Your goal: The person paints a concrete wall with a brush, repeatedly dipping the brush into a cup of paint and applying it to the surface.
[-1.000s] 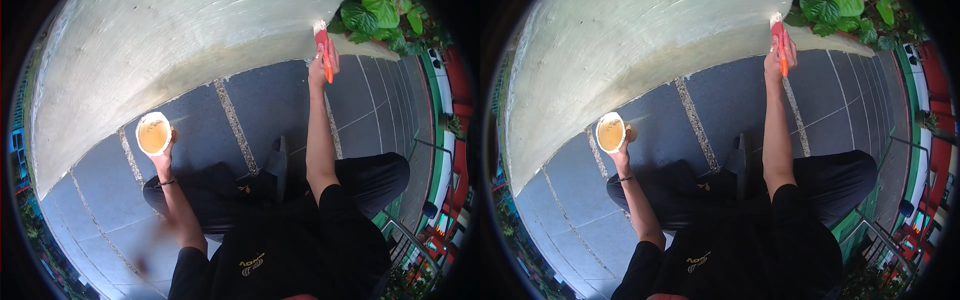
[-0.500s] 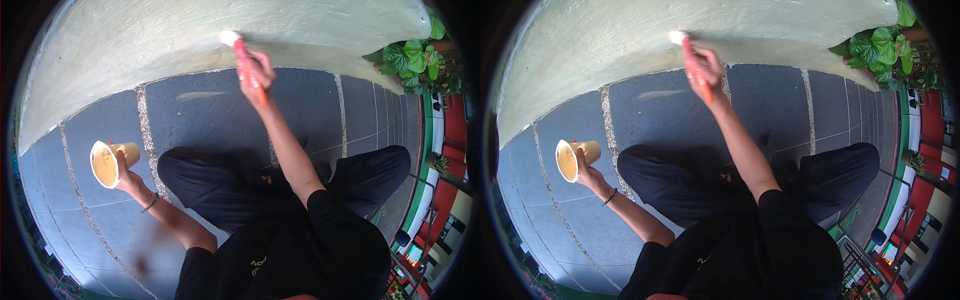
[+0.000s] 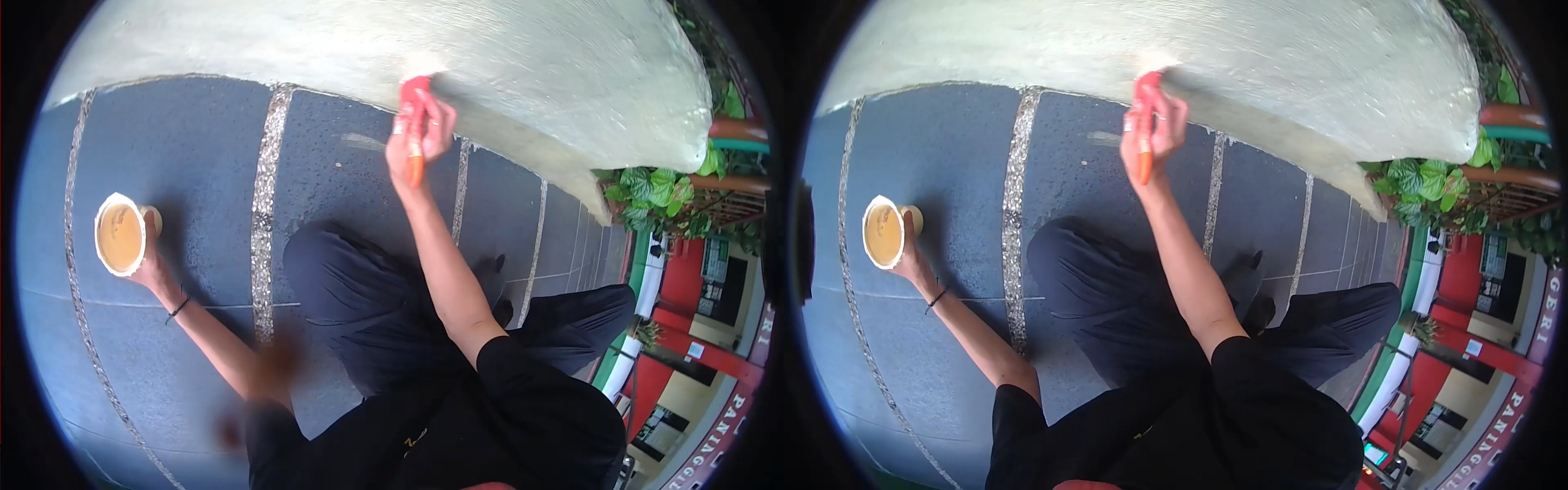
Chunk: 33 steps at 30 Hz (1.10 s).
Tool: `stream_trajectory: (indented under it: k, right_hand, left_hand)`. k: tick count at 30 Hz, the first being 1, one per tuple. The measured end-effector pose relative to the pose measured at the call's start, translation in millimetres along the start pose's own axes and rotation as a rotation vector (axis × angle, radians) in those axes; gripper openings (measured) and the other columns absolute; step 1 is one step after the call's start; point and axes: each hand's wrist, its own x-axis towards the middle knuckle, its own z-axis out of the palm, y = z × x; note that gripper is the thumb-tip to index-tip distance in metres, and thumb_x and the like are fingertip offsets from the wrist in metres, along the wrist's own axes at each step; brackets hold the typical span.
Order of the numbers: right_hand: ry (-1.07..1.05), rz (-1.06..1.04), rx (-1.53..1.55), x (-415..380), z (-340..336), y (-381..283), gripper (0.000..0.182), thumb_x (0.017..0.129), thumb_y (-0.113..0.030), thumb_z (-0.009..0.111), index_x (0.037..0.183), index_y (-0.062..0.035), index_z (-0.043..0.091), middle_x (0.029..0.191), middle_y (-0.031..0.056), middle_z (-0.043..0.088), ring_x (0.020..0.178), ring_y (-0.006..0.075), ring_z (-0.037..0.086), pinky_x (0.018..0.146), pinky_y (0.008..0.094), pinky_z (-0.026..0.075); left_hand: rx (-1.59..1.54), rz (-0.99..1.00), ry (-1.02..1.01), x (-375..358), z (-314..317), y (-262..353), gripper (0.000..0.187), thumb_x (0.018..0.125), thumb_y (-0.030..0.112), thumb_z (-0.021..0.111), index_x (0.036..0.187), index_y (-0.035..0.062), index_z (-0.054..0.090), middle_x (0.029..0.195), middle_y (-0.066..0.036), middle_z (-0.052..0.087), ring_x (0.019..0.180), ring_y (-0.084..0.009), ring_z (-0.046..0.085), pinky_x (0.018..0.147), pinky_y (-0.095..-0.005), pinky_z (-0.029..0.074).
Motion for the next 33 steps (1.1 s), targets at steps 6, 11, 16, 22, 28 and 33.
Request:
stream_trajectory:
  k: [6, 11, 16, 22, 28, 33]
  right_hand:
    - [-0.278, -0.144, 0.336, 18, 85, -81, 0.021, 0.087, 0.0, 0.064, 0.109, -0.0003, 0.065, 0.101, 0.0112, 0.052, 0.089, 0.0212, 0.057, 0.074, 0.0338, 0.05]
    - [-0.185, -0.187, 0.039, 22, -22, 19, 0.02, 0.093, -0.012, 0.063, 0.107, 0.0018, 0.064, 0.096, 0.0125, 0.051, 0.09, 0.024, 0.052, 0.079, 0.0381, 0.044]
    - [0.028, -0.118, -0.407, 29, -159, 129, 0.025, 0.094, -0.016, 0.063, 0.112, 0.0008, 0.064, 0.102, 0.0135, 0.047, 0.096, 0.0264, 0.055, 0.081, 0.0375, 0.05]
    - [-0.247, -0.1, -0.16, -27, -59, 80, 0.02, 0.095, -0.003, 0.056, 0.114, -0.0022, 0.061, 0.108, 0.0089, 0.041, 0.084, 0.0166, 0.055, 0.072, 0.0303, 0.051]
    - [-0.659, -0.348, 0.323, -51, 89, -30, 0.023, 0.087, 0.007, 0.06, 0.108, -0.0021, 0.066, 0.111, 0.012, 0.045, 0.08, 0.0171, 0.057, 0.067, 0.0275, 0.051]
    - [-0.512, -0.276, 0.194, 29, 35, 4, 0.023, 0.085, 0.008, 0.063, 0.104, -0.0027, 0.07, 0.11, 0.0109, 0.048, 0.084, 0.0172, 0.057, 0.064, 0.0269, 0.052]
  left_hand:
    - [0.081, -0.002, -0.042, -2, -3, -10, 0.059, 0.069, 0.009, 0.089, 0.121, 0.0018, 0.062, 0.113, -0.007, 0.068, 0.105, -0.0188, 0.064, 0.098, -0.0339, 0.049]
    - [0.107, 0.03, -0.063, -10, -9, -26, 0.049, 0.072, 0.01, 0.086, 0.115, -0.0019, 0.066, 0.107, -0.008, 0.072, 0.099, -0.0191, 0.069, 0.092, -0.0329, 0.052]
    - [0.133, 0.032, -0.037, -27, -22, -59, 0.045, 0.078, 0.015, 0.083, 0.117, 0.001, 0.066, 0.112, -0.008, 0.071, 0.104, -0.019, 0.067, 0.092, -0.0323, 0.051]
    - [0.138, 0.019, -0.138, -13, -19, -48, 0.051, 0.072, 0.01, 0.086, 0.117, -0.0005, 0.065, 0.11, -0.008, 0.071, 0.103, -0.0198, 0.068, 0.093, -0.034, 0.052]
    - [0.118, -0.005, -0.033, -15, -8, -32, 0.059, 0.07, 0.014, 0.089, 0.122, 0.0035, 0.063, 0.117, -0.007, 0.068, 0.108, -0.0195, 0.065, 0.099, -0.0364, 0.049]
    - [0.159, -0.017, 0.002, -15, -10, -40, 0.064, 0.066, 0.018, 0.092, 0.121, 0.0044, 0.063, 0.117, -0.007, 0.068, 0.11, -0.0203, 0.064, 0.099, -0.0363, 0.048]
